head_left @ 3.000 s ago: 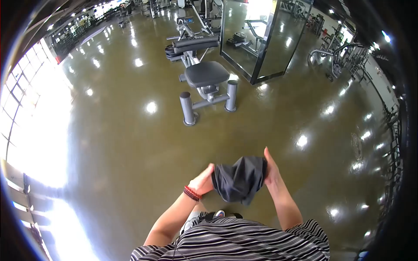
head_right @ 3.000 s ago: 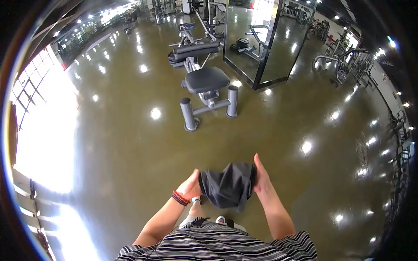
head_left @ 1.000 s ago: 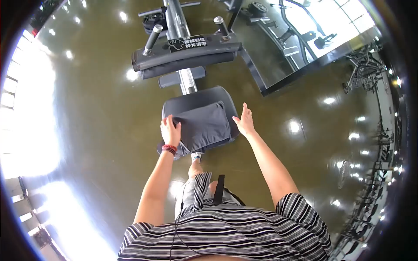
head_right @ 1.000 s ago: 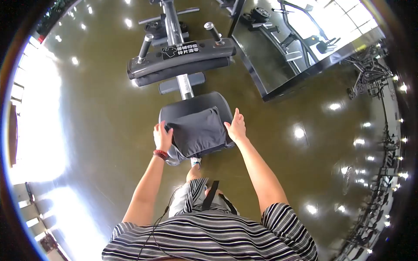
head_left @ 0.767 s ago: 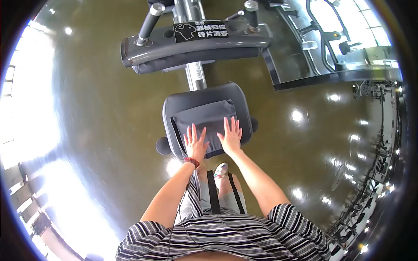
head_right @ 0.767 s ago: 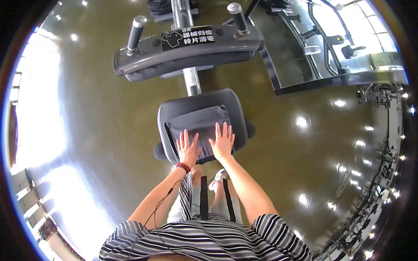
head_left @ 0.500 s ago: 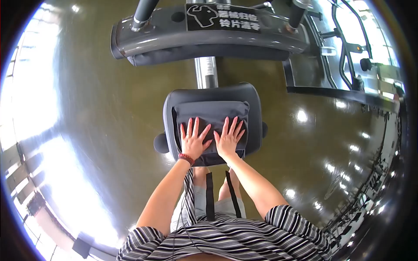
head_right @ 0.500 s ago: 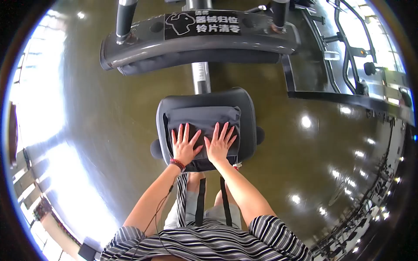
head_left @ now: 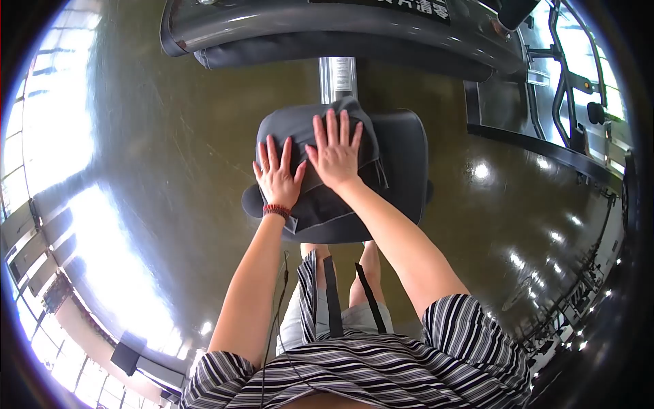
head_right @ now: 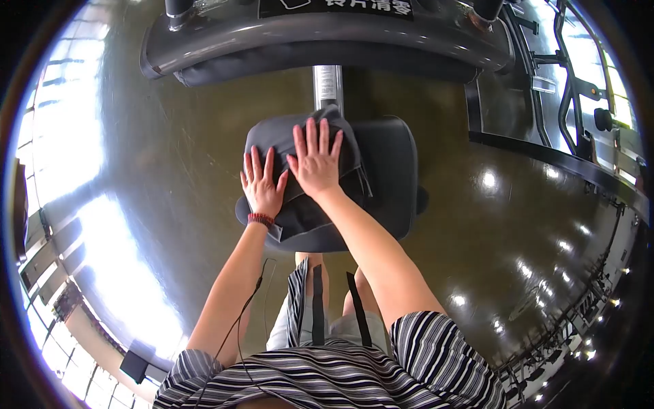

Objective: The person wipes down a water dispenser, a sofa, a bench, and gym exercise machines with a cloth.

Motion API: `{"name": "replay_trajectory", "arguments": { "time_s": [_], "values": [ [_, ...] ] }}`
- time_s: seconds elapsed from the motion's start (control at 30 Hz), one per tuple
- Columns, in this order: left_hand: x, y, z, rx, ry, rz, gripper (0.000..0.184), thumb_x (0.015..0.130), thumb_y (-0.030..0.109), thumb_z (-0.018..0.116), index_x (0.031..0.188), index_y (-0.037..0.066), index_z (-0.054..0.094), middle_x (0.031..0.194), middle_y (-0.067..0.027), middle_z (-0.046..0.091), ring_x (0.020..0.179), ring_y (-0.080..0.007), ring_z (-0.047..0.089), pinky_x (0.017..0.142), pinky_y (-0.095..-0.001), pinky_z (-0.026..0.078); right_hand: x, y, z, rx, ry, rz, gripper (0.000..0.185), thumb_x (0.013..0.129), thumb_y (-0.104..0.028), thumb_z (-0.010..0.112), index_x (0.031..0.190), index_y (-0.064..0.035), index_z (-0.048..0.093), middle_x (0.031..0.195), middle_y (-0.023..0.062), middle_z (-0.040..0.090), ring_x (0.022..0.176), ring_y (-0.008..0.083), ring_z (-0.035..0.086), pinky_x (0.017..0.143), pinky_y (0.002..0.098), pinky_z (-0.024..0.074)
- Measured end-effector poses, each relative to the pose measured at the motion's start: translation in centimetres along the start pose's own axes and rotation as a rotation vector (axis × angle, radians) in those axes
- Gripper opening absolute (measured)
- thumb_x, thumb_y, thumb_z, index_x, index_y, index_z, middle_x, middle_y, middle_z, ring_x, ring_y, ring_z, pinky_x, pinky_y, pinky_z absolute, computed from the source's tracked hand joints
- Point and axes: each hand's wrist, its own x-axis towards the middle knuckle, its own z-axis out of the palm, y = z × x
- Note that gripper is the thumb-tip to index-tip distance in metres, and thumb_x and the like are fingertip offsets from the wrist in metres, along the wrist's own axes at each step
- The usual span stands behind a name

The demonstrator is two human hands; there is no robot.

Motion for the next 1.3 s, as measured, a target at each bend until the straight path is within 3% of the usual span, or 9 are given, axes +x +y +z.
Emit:
{"name": "replay_trajectory", "arguments": {
  "time_s": [0.07, 0.2, 0.27, 0.37, 0.5, 0.67, 0.8, 0.97, 1.3],
  "values": [
    [-2.6, -0.3, 0.3, -0.005, -0.023, -0.088, 0.064, 0.089, 0.042, 0.055, 0.146, 0.018, 0.036, 0.155, -0.0164, 0.02, 0.142, -0.0367, 0.019, 0.112, -0.0502, 0.022, -1.2, -0.9, 0.3, 0.053, -0.021, -0.112, 0.064, 0.09, -0.04, 0.052, 0.145, -0.0136, 0.034, 0.152, 0.0168, 0.025, 0.141, 0.0404, 0.018, 0.109, 0.0652, 0.0124],
    [-8.9, 0.8, 1.5, 0.014, -0.012, -0.253, 0.064, 0.089, 0.044, 0.053, 0.145, 0.018, 0.036, 0.155, -0.0188, 0.019, 0.142, -0.0392, 0.017, 0.11, -0.0572, 0.021, -6.1, -1.5, 0.0, 0.115, -0.164, -0.257, 0.061, 0.088, -0.039, 0.055, 0.144, -0.0185, 0.038, 0.153, 0.0116, 0.027, 0.142, 0.0334, 0.02, 0.111, 0.0615, 0.0137],
    [-11.4, 2.1, 2.1, 0.071, -0.034, -0.245, 0.064, 0.089, 0.042, 0.051, 0.145, 0.013, 0.037, 0.154, -0.0236, 0.017, 0.142, -0.0423, 0.013, 0.112, -0.0583, 0.01, -9.4, -0.6, -0.7, 0.135, -0.239, -0.289, 0.061, 0.088, -0.038, 0.055, 0.143, -0.0194, 0.039, 0.153, 0.0093, 0.028, 0.142, 0.0304, 0.021, 0.111, 0.0606, 0.0153],
    [-14.1, 5.1, 3.1, 0.07, -0.039, -0.178, 0.06, 0.085, 0.04, 0.056, 0.137, 0.01, 0.047, 0.153, -0.026, 0.016, 0.142, -0.045, 0.011, 0.112, -0.061, 0.005, -14.7, 2.4, -1.7, 0.12, -0.282, -0.291, 0.058, 0.088, -0.036, 0.056, 0.141, -0.0193, 0.042, 0.152, 0.0051, 0.03, 0.141, 0.0251, 0.025, 0.11, 0.0578, 0.0209],
    [-13.7, 8.9, 3.5, 0.038, -0.144, -0.034, 0.059, 0.082, 0.041, 0.061, 0.133, 0.013, 0.051, 0.152, -0.0264, 0.019, 0.142, -0.0463, 0.009, 0.11, -0.066, 0.002, -18.2, 6.5, -1.9, 0.065, -0.255, -0.191, 0.053, 0.088, -0.037, 0.055, 0.138, -0.0242, 0.046, 0.15, 0.0001, 0.034, 0.141, 0.0236, 0.026, 0.111, 0.0582, 0.0171],
    [-5.7, 10.6, 2.9, 0.008, -0.107, 0.23, 0.057, 0.084, 0.039, 0.06, 0.138, 0.025, 0.047, 0.151, -0.02, 0.026, 0.139, -0.0451, 0.019, 0.106, -0.0703, 0.012, -13.4, 9.1, -3.2, 0.036, -0.153, 0.015, 0.059, 0.082, -0.035, 0.058, 0.138, -0.0206, 0.046, 0.149, 0.0094, 0.033, 0.139, 0.0355, 0.026, 0.107, 0.063, 0.0184],
    [1.6, 12.0, 2.6, 0.057, -0.062, 0.379, 0.054, 0.089, 0.041, 0.054, 0.14, 0.028, 0.044, 0.152, -0.0185, 0.025, 0.14, -0.0428, 0.019, 0.107, -0.0691, 0.011, -7.8, 11.0, -3.5, 0.024, -0.019, 0.158, 0.065, 0.084, -0.036, 0.057, 0.144, -0.0185, 0.038, 0.152, 0.0151, 0.026, 0.138, 0.0444, 0.022, 0.106, 0.0661, 0.0152],
    [8.0, 13.8, 2.8, 0.086, -0.025, 0.441, 0.052, 0.091, 0.046, 0.05, 0.139, 0.027, 0.045, 0.148, -0.0143, 0.035, 0.136, -0.0371, 0.029, 0.107, -0.0647, 0.017, -3.7, 13.9, -2.3, -0.01, 0.077, 0.294, 0.058, 0.092, -0.041, 0.048, 0.144, -0.0193, 0.036, 0.152, 0.0135, 0.027, 0.139, 0.044, 0.022, 0.102, 0.069, 0.0214],
    [-0.9, 14.4, 3.5, 0.038, -0.068, 0.522, 0.06, 0.089, 0.045, 0.052, 0.142, 0.02, 0.041, 0.15, -0.0128, 0.03, 0.141, -0.0348, 0.021, 0.108, -0.0671, 0.012, -13.2, 12.2, -2.9, -0.074, -0.014, 0.416, 0.064, 0.094, -0.039, 0.046, 0.148, -0.012, 0.026, 0.152, 0.0214, 0.02, 0.138, 0.048, 0.019, 0.104, 0.0648, 0.0227]
  ]
}}
